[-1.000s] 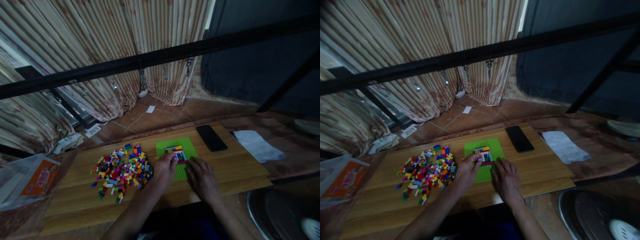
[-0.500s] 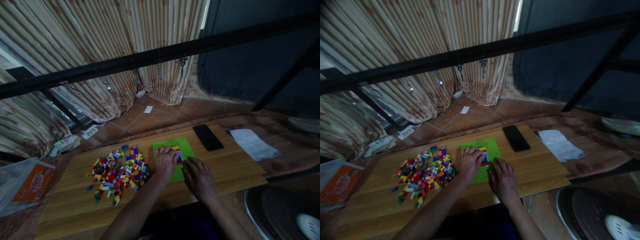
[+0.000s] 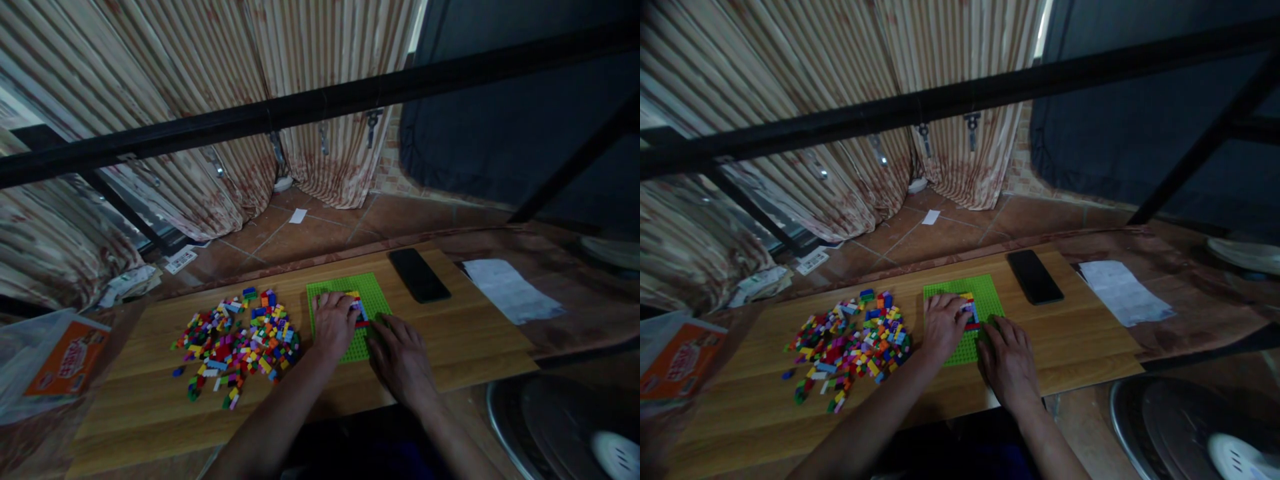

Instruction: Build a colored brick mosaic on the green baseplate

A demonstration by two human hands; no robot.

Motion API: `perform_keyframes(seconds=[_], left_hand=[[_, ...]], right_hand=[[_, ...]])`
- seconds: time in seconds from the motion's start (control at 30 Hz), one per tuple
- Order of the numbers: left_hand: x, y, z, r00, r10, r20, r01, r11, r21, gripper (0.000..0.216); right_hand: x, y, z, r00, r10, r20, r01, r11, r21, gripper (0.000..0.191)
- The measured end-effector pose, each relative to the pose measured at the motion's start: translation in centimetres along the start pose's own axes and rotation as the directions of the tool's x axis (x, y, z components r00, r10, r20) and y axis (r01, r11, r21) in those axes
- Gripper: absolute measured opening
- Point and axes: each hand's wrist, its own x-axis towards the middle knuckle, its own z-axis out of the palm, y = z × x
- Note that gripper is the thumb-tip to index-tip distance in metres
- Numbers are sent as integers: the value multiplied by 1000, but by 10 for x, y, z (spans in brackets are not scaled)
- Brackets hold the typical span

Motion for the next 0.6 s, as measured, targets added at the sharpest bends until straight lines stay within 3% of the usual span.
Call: perform_keyframes(seconds=[0.2, 0.6], left_hand=[[-11, 2, -6, 1000, 26, 1, -26, 1000, 2, 21], [-22, 11, -10, 988, 86, 129, -114, 968, 225, 29]], right_hand=[[-1, 1, 1, 1000, 0, 3, 0, 1000, 0, 34], [-2, 2, 3, 1000, -11, -4, 11, 1000, -22, 35]])
